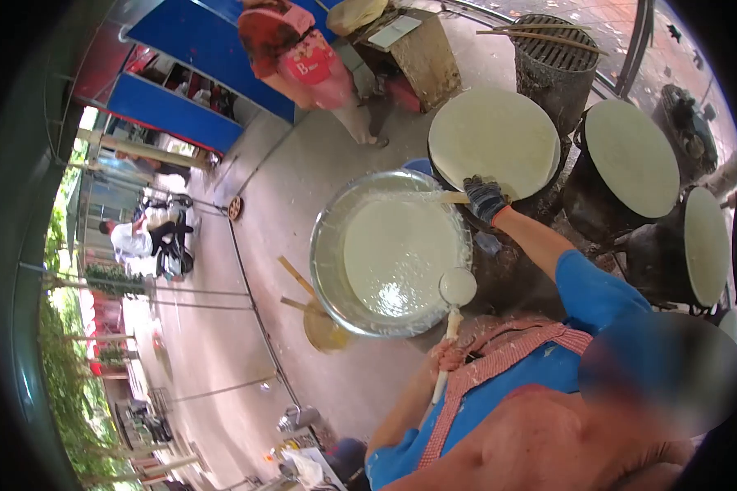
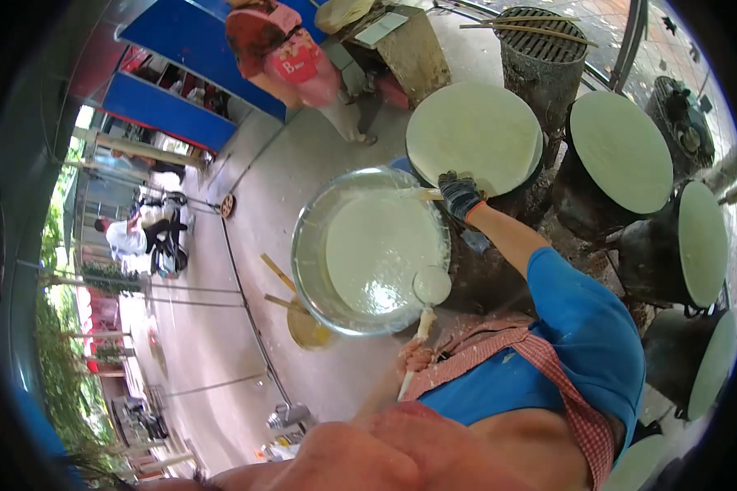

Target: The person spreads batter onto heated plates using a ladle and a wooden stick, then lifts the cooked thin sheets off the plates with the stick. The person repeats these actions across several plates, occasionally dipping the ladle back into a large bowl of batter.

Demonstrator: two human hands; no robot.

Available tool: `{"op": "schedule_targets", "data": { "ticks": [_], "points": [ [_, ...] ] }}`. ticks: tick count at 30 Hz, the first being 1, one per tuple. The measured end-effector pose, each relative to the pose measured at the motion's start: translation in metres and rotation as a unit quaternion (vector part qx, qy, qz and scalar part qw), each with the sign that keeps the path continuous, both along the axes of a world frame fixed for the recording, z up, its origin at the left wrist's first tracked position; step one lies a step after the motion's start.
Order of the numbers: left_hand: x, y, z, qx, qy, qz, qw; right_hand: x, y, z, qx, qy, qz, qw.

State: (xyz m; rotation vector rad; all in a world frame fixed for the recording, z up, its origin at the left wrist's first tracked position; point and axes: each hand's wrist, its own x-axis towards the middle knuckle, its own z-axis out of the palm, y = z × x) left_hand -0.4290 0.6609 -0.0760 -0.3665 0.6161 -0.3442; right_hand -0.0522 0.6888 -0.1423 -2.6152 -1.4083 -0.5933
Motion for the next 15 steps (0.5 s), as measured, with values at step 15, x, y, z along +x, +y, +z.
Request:
{"op": "schedule_targets", "data": {
  "ticks": [15],
  "points": [
    [0.055,0.038,0.028,0.067,0.060,-0.008,0.996,0.302,0.028,0.226,0.065,0.053,0.110,0.990]
  ]
}}
